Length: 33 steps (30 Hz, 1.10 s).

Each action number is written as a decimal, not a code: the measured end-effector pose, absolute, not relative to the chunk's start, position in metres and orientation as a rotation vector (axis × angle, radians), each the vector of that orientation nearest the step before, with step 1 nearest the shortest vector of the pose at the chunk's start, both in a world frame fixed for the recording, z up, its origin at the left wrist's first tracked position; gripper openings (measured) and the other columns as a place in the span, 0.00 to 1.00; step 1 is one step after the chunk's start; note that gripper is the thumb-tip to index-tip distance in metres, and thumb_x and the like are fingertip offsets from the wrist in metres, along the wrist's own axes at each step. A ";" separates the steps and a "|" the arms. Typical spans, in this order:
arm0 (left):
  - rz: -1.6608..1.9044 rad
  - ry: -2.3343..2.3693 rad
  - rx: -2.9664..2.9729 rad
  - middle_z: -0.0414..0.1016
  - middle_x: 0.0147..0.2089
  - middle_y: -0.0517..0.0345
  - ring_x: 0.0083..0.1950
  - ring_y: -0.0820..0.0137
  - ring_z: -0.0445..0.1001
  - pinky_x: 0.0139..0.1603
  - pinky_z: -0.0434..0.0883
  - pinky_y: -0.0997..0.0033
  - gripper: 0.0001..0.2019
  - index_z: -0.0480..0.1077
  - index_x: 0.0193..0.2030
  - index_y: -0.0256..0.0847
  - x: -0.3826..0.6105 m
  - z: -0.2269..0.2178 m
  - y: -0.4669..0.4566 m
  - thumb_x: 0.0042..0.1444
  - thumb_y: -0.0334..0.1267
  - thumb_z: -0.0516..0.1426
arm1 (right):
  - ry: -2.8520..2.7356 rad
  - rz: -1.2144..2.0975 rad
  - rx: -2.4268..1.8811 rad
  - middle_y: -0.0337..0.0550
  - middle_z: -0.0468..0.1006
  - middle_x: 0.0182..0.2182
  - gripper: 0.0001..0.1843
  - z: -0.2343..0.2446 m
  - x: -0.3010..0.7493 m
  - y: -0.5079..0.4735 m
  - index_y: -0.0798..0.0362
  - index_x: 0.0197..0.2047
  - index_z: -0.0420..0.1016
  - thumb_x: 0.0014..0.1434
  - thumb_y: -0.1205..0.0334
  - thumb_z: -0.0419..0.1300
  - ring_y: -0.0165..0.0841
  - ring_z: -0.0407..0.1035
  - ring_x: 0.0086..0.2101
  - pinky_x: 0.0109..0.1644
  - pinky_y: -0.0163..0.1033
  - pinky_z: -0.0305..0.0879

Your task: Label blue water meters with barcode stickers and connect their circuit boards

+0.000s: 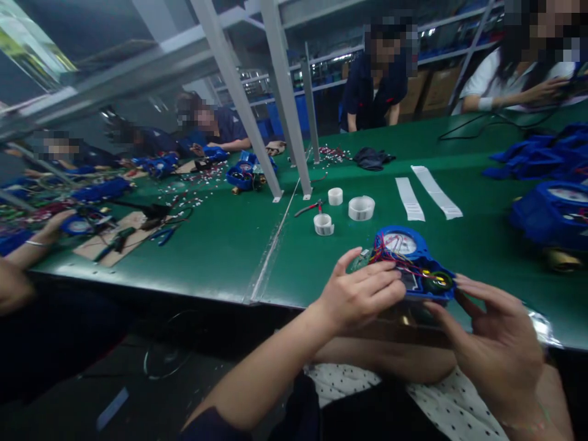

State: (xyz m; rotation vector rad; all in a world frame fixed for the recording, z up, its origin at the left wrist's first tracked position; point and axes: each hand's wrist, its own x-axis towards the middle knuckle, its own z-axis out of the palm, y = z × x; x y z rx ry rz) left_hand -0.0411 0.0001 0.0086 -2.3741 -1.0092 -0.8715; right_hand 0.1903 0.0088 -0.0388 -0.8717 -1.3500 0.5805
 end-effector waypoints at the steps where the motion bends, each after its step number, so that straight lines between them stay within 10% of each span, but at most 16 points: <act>1: -0.845 -1.024 -2.382 0.80 0.60 0.64 0.69 0.72 0.70 0.80 0.35 0.54 0.11 0.75 0.51 0.47 -0.042 0.010 0.007 0.71 0.32 0.53 | -1.367 0.584 -0.852 0.48 0.75 0.52 0.32 -0.035 0.186 0.018 0.45 0.54 0.78 0.46 0.64 0.79 0.48 0.73 0.57 0.65 0.58 0.73; 8: -1.253 -0.865 -2.391 0.76 0.64 0.61 0.69 0.69 0.70 0.77 0.51 0.59 0.21 0.67 0.62 0.54 -0.054 0.005 -0.003 0.64 0.40 0.63 | -1.293 0.769 -0.775 0.49 0.77 0.54 0.30 -0.030 0.180 0.044 0.49 0.55 0.74 0.49 0.67 0.77 0.44 0.72 0.59 0.68 0.60 0.68; 15: -2.266 -2.239 -2.363 0.69 0.67 0.41 0.68 0.53 0.69 0.63 0.71 0.49 0.32 0.65 0.65 0.42 -0.075 -0.008 0.012 0.59 0.56 0.65 | -1.229 0.794 -0.803 0.51 0.77 0.55 0.34 -0.027 0.177 0.039 0.50 0.54 0.72 0.44 0.67 0.78 0.46 0.71 0.59 0.71 0.67 0.60; 24: -2.026 -2.228 -2.676 0.77 0.59 0.50 0.58 0.59 0.77 0.61 0.74 0.55 0.29 0.74 0.55 0.44 -0.079 0.004 0.026 0.52 0.56 0.70 | -1.212 0.842 -0.909 0.54 0.78 0.56 0.31 -0.027 0.182 0.038 0.51 0.51 0.78 0.42 0.63 0.79 0.55 0.73 0.57 0.72 0.78 0.48; 33: -1.504 -1.939 -2.327 0.71 0.63 0.48 0.66 0.57 0.68 0.68 0.68 0.52 0.29 0.67 0.56 0.42 -0.068 0.045 -0.006 0.55 0.54 0.69 | -1.282 0.756 -0.818 0.53 0.77 0.57 0.32 -0.035 0.186 0.040 0.51 0.55 0.74 0.46 0.69 0.77 0.48 0.71 0.60 0.71 0.65 0.61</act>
